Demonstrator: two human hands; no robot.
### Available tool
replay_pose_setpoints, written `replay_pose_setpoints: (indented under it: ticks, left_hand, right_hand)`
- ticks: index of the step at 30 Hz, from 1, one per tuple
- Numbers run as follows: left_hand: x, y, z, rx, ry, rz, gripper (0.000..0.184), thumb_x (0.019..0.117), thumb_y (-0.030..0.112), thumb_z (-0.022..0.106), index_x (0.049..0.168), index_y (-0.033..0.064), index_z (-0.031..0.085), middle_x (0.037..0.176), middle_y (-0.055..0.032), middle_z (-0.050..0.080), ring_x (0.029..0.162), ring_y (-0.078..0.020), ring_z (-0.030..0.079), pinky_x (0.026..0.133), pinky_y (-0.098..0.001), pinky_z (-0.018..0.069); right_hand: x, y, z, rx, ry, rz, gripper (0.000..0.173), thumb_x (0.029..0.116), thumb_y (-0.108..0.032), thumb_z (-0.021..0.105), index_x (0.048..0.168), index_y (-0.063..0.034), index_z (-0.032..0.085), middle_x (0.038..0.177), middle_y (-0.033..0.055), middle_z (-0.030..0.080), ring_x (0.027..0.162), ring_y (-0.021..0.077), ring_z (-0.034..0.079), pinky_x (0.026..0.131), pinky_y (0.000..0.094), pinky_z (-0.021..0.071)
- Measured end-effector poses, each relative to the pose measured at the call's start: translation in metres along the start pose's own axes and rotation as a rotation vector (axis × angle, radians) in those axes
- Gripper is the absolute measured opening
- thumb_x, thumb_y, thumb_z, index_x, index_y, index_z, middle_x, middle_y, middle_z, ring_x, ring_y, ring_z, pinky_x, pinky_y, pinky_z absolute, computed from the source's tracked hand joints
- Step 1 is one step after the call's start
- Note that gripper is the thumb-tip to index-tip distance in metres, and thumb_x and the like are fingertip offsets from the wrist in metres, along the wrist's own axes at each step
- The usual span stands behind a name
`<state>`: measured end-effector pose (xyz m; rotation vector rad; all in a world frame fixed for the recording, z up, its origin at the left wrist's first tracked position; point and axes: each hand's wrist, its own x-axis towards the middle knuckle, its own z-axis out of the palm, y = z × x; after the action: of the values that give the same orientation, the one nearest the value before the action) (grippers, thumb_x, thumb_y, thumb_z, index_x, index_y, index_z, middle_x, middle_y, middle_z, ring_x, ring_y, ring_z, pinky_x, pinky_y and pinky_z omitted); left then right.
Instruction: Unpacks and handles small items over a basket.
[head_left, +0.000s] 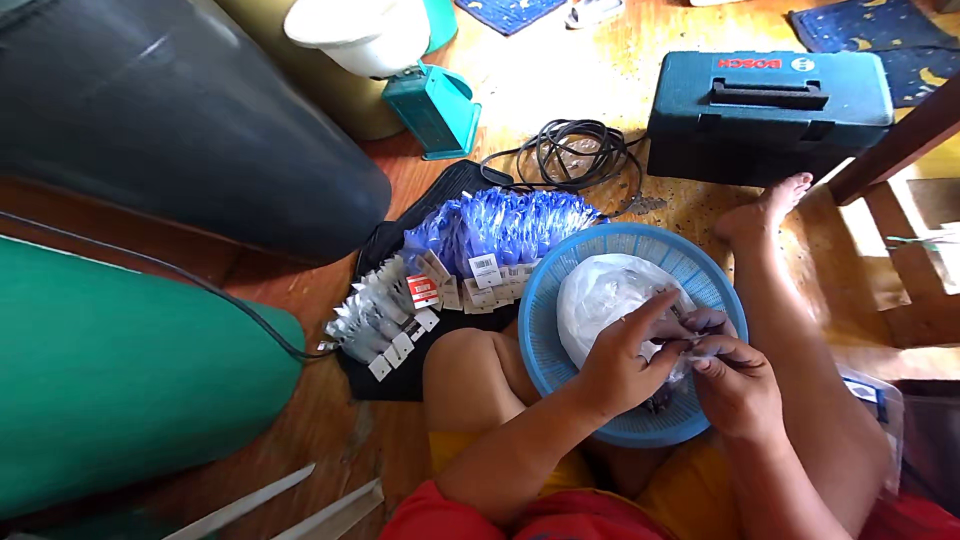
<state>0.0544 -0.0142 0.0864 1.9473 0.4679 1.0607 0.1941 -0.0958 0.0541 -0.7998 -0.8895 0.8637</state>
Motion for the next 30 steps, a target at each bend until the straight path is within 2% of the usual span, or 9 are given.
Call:
replay_pose_setpoints:
  ticks: [4, 11, 13, 16, 17, 20, 25, 28, 30]
  left_hand:
    - [-0.003, -0.003, 0.002, 0.044, -0.028, 0.076, 0.042, 0.0889, -0.004, 0.068, 0.128, -0.0170, 0.058, 0.098, -0.0164, 0.076, 0.095, -0.0201, 0.075, 0.092, -0.0346, 0.0597]
    - [-0.005, -0.010, 0.002, 0.105, -0.047, 0.121, 0.040, 0.0903, -0.001, 0.069, 0.128, -0.0143, 0.060, 0.098, -0.0158, 0.076, 0.094, -0.0208, 0.074, 0.093, -0.0347, 0.0590]
    - [-0.005, -0.010, 0.000, 0.126, -0.063, 0.128, 0.040, 0.0907, -0.001, 0.068, 0.128, -0.0134, 0.061, 0.099, -0.0162, 0.076, 0.096, -0.0218, 0.074, 0.094, -0.0357, 0.0586]
    - [-0.005, -0.013, -0.002, 0.162, -0.075, 0.155, 0.036, 0.0916, 0.000, 0.068, 0.126, -0.0104, 0.063, 0.101, -0.0164, 0.076, 0.099, -0.0235, 0.074, 0.096, -0.0370, 0.0580]
    - [-0.006, -0.013, -0.002, 0.167, -0.075, 0.160, 0.036, 0.0917, 0.000, 0.067, 0.126, -0.0096, 0.064, 0.101, -0.0163, 0.076, 0.099, -0.0237, 0.074, 0.096, -0.0369, 0.0579]
    - [-0.008, -0.015, -0.001, 0.149, -0.070, 0.139, 0.038, 0.0909, -0.001, 0.068, 0.127, -0.0108, 0.062, 0.101, -0.0165, 0.076, 0.098, -0.0228, 0.074, 0.094, -0.0362, 0.0586]
    - [-0.013, -0.017, 0.009, 0.221, -0.179, -0.143, 0.060, 0.0890, 0.009, 0.072, 0.141, -0.0112, 0.050, 0.103, -0.0139, 0.075, 0.098, -0.0254, 0.072, 0.092, -0.0422, 0.0578]
    - [-0.010, -0.023, 0.010, 0.256, -0.422, -0.428, 0.064, 0.0947, 0.011, 0.066, 0.153, 0.0023, 0.043, 0.116, -0.0088, 0.073, 0.111, -0.0262, 0.067, 0.100, -0.0434, 0.0528]
    - [-0.006, -0.033, 0.007, 0.229, -0.528, -0.612, 0.057, 0.0978, 0.009, 0.061, 0.153, 0.0080, 0.046, 0.130, -0.0103, 0.067, 0.123, -0.0263, 0.061, 0.104, -0.0419, 0.0498]
  right_hand:
    - [0.000, 0.002, 0.002, 0.073, 0.034, 0.017, 0.007, 0.0922, -0.024, 0.076, 0.093, -0.0185, 0.079, 0.110, -0.0034, 0.070, 0.104, 0.0075, 0.065, 0.091, 0.0263, 0.0561]
    - [0.000, 0.006, 0.001, 0.058, 0.082, 0.019, 0.005, 0.0912, -0.020, 0.077, 0.092, -0.0153, 0.079, 0.108, -0.0013, 0.070, 0.101, 0.0073, 0.065, 0.088, 0.0238, 0.0566]
    - [0.000, 0.006, 0.002, 0.060, 0.105, 0.031, 0.009, 0.0907, -0.017, 0.077, 0.099, -0.0140, 0.077, 0.108, -0.0006, 0.071, 0.099, 0.0079, 0.067, 0.087, 0.0250, 0.0579]
    - [-0.001, 0.006, 0.002, 0.065, 0.117, 0.090, 0.027, 0.0906, -0.012, 0.076, 0.116, -0.0085, 0.070, 0.110, 0.0019, 0.072, 0.099, 0.0107, 0.068, 0.090, 0.0300, 0.0588]
    - [-0.001, 0.006, 0.002, 0.052, 0.113, 0.105, 0.025, 0.0909, -0.013, 0.076, 0.115, -0.0082, 0.071, 0.111, 0.0021, 0.072, 0.100, 0.0108, 0.069, 0.090, 0.0297, 0.0588]
    - [-0.001, 0.007, -0.001, -0.036, 0.089, 0.075, 0.009, 0.0910, -0.017, 0.077, 0.098, -0.0122, 0.078, 0.116, 0.0025, 0.071, 0.105, 0.0107, 0.067, 0.090, 0.0267, 0.0583]
    - [-0.001, 0.005, -0.010, -0.174, 0.008, -0.058, 0.007, 0.0928, -0.024, 0.075, 0.097, -0.0194, 0.079, 0.114, 0.0005, 0.073, 0.120, 0.0195, 0.063, 0.108, 0.0395, 0.0503]
    - [0.003, 0.000, -0.016, -0.144, 0.042, -0.090, 0.008, 0.0942, -0.024, 0.074, 0.099, -0.0192, 0.079, 0.106, -0.0010, 0.075, 0.109, 0.0163, 0.069, 0.101, 0.0375, 0.0553]
    - [0.004, -0.002, -0.023, -0.118, 0.102, -0.068, 0.009, 0.0946, -0.024, 0.073, 0.099, -0.0184, 0.078, 0.102, -0.0012, 0.075, 0.097, 0.0134, 0.071, 0.092, 0.0347, 0.0591]
